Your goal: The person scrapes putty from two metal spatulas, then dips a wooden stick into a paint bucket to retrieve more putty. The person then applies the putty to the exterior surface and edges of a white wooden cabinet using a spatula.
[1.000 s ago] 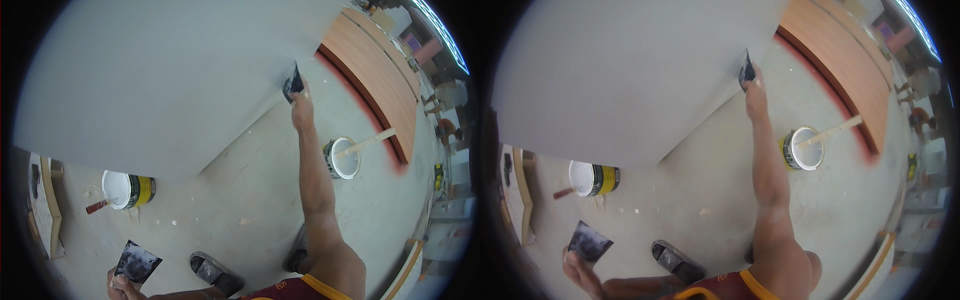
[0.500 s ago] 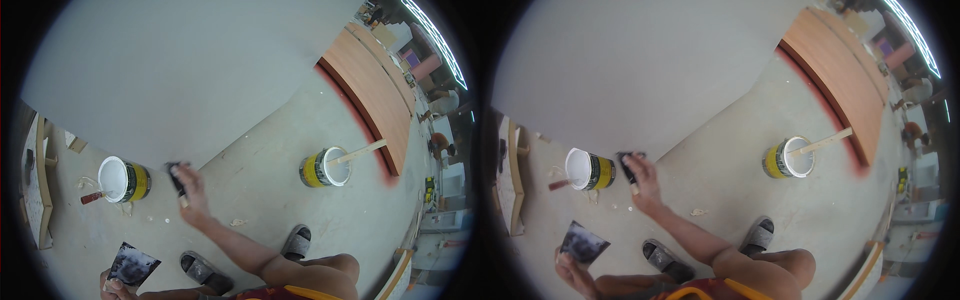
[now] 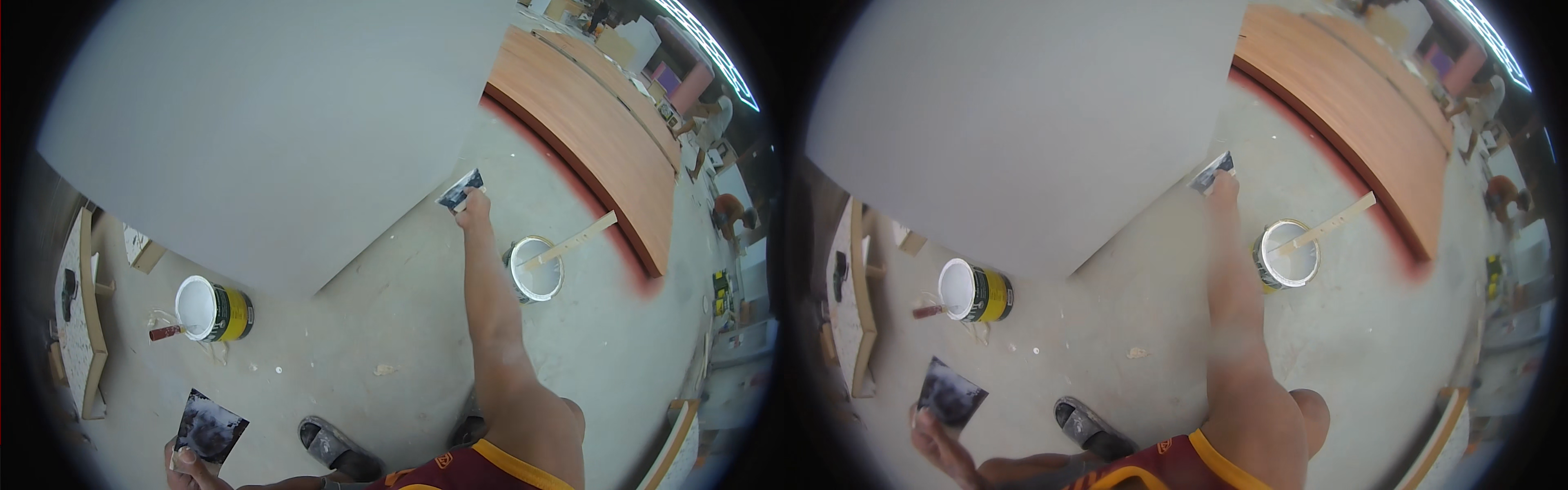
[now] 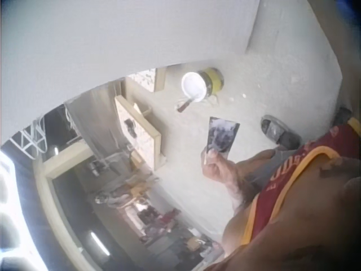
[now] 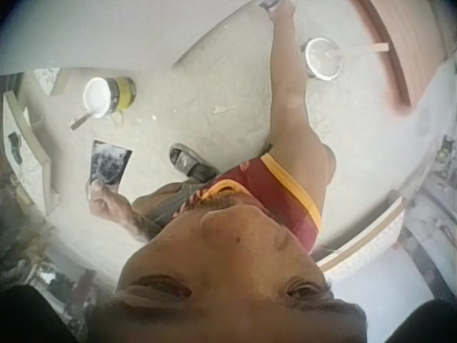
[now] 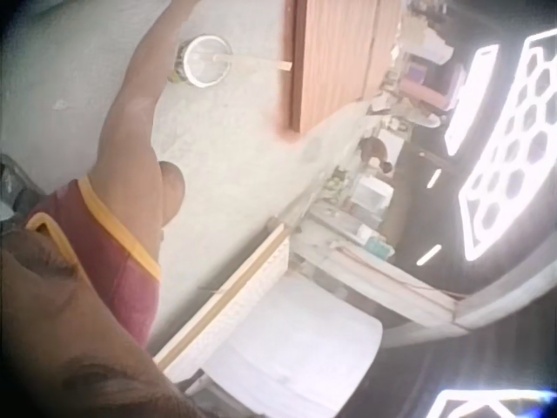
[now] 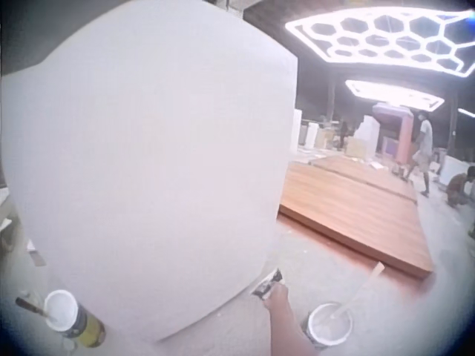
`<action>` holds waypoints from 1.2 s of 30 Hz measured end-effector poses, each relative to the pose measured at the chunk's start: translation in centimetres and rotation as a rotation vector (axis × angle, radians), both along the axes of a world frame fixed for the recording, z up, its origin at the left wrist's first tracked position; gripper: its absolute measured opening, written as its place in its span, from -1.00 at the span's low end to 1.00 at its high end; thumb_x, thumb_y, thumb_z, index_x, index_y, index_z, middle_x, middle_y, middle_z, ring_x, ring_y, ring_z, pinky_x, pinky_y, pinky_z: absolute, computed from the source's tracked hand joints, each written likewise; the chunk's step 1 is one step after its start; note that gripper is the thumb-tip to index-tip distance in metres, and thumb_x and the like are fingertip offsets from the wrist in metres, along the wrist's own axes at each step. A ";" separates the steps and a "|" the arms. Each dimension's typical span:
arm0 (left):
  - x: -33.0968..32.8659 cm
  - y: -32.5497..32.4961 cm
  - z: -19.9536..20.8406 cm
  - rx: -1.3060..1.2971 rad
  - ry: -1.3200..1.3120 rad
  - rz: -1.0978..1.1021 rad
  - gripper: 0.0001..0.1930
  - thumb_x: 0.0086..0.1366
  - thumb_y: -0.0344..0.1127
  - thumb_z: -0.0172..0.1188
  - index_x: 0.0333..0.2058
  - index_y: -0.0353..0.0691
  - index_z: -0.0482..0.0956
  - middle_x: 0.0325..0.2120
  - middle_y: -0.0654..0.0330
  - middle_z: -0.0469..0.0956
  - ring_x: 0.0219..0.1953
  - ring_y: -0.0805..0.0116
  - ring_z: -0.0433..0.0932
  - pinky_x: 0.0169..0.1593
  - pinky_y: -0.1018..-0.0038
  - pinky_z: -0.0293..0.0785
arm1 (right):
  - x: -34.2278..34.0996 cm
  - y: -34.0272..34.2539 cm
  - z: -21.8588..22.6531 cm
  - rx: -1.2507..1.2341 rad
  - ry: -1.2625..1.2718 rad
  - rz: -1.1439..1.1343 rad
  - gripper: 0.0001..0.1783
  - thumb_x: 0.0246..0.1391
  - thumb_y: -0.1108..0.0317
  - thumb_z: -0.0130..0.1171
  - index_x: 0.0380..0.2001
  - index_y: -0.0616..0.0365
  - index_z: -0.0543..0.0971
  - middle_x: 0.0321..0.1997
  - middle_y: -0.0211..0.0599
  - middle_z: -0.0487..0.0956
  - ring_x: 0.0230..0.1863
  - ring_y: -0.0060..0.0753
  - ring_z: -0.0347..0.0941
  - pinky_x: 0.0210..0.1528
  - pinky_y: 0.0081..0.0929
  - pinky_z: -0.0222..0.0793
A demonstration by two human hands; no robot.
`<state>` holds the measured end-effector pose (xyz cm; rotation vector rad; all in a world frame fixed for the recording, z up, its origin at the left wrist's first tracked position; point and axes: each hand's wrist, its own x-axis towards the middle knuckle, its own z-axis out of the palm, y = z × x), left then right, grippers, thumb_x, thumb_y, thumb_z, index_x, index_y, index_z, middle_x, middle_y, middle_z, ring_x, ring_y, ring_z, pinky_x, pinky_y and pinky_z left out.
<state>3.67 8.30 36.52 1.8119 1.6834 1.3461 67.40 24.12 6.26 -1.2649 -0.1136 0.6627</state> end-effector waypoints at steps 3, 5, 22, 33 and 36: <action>-0.8 -1.6 0.4 -0.036 0.056 0.049 -0.52 0.48 -0.03 0.04 -0.46 -0.37 0.47 -0.58 0.25 0.40 -0.50 0.48 0.29 -0.41 0.47 0.19 | -4.3 5.2 3.0 0.012 0.428 0.054 -0.57 0.12 0.50 0.01 0.09 0.11 0.38 0.12 -0.09 0.47 0.12 0.05 0.46 0.21 0.33 0.27; -0.3 -1.5 -0.4 -0.093 0.019 0.030 -0.58 0.51 -0.07 -0.02 -0.33 -0.37 0.49 -0.49 0.28 0.44 -0.42 0.52 0.36 -0.31 0.56 0.31 | -2.4 5.6 4.0 0.087 0.459 0.127 -0.54 0.13 0.49 -0.01 0.14 0.08 0.37 0.17 -0.12 0.45 0.15 0.09 0.44 0.23 0.40 0.21; 1.2 0.7 -0.6 -0.177 0.038 -0.018 -0.57 0.52 -0.08 -0.04 -0.35 -0.38 0.50 -0.50 0.30 0.43 -0.41 0.53 0.34 -0.32 0.54 0.26 | -16.5 3.9 13.1 0.210 -0.387 0.208 -0.31 -0.05 0.57 0.07 0.26 0.25 0.38 0.09 -0.09 0.50 0.13 -0.24 0.44 0.20 -0.39 0.29; 1.8 0.5 -1.6 -0.196 -0.150 -0.030 -0.59 0.51 -0.08 0.02 -0.28 -0.40 0.51 -0.44 0.29 0.51 -0.38 0.60 0.40 -0.27 0.61 0.29 | -40.8 -3.2 12.0 0.164 -0.960 0.344 -0.26 -0.06 0.73 0.00 0.28 0.18 0.36 0.17 0.02 0.42 0.19 0.12 0.33 0.28 -0.17 0.26; 1.7 1.6 -2.4 -0.171 -0.273 0.006 -0.63 0.53 -0.13 -0.02 -0.26 -0.37 0.53 -0.43 0.31 0.51 -0.37 0.59 0.40 -0.26 0.61 0.30 | -45.9 -5.7 12.0 0.203 -0.855 0.541 -0.30 -0.05 0.70 0.00 0.26 0.21 0.37 0.22 0.05 0.42 0.23 0.13 0.33 0.31 -0.17 0.24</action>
